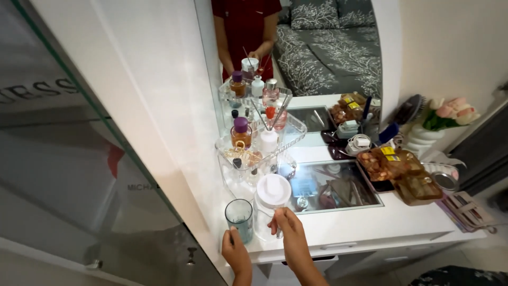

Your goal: The recorder uses a cleaning spray and a cloth to wipe a mirror, shelf items, and a small sink area.

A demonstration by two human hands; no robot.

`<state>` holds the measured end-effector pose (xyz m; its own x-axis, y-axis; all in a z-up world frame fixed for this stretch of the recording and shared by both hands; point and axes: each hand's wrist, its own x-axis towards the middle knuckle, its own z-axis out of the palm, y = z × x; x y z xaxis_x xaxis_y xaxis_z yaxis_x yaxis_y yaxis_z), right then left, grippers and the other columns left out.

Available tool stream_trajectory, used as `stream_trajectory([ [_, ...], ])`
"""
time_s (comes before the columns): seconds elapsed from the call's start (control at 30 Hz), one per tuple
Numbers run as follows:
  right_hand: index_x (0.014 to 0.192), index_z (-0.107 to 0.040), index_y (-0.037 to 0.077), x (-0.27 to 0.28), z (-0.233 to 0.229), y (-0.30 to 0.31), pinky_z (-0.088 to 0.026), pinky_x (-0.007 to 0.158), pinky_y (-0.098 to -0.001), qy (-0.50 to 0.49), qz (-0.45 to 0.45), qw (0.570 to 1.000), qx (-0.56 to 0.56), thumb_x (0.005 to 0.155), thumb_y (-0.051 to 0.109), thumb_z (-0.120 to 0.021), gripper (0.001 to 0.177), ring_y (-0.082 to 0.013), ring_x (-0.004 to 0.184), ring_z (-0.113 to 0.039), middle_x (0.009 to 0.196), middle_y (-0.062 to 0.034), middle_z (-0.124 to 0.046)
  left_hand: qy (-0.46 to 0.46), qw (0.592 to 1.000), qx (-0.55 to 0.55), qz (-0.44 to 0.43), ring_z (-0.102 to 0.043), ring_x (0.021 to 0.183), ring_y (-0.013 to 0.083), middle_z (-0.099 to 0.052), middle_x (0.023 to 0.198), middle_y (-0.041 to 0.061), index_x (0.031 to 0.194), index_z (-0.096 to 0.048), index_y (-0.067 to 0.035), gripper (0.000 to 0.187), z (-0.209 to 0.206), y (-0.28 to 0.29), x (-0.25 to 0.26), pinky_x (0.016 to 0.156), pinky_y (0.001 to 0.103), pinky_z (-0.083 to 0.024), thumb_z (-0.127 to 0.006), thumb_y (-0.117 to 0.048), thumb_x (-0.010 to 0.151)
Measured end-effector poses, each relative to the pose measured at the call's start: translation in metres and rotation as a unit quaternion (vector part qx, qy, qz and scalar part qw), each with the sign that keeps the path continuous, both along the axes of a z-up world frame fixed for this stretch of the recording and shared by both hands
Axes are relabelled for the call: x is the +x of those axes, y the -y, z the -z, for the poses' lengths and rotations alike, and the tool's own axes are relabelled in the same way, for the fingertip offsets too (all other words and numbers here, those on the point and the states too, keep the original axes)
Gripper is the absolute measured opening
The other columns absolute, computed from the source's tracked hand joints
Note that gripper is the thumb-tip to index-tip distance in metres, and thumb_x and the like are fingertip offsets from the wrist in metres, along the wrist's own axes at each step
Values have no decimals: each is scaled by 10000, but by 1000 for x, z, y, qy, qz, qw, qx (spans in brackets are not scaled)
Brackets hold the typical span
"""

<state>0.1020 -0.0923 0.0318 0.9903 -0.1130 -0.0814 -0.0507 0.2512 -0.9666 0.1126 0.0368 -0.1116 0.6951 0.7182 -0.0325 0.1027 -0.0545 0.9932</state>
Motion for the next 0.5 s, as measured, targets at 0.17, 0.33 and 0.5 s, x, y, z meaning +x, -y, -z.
stream_trajectory([
  [0.17,897,-669,15,3,-8,4,-472,884,-354,-2,-33,999,-23,1013,278,-541,315,-224,819,-618,694,-91,-581,46,998,-49,12,-358,643,156,-435,642,43,750,-530,9,395,3,4,-4,608,317,-367,-512,-260,1039],
  [0.33,896,-725,-25,5,-15,5,-463,761,-294,-23,-4,996,-82,976,295,-591,355,-202,760,-637,721,-117,-678,5,999,24,49,-449,675,200,-524,725,80,831,-533,-17,400,20,5,0,679,363,-425,-444,-333,1061],
  [0.5,999,-737,12,4,10,6,-460,803,-279,-30,4,993,-118,924,286,-673,291,-162,839,-584,883,-74,-700,-28,991,105,77,-585,705,260,-628,809,105,922,-596,-44,375,31,8,8,723,396,-482,-434,-355,1056],
])
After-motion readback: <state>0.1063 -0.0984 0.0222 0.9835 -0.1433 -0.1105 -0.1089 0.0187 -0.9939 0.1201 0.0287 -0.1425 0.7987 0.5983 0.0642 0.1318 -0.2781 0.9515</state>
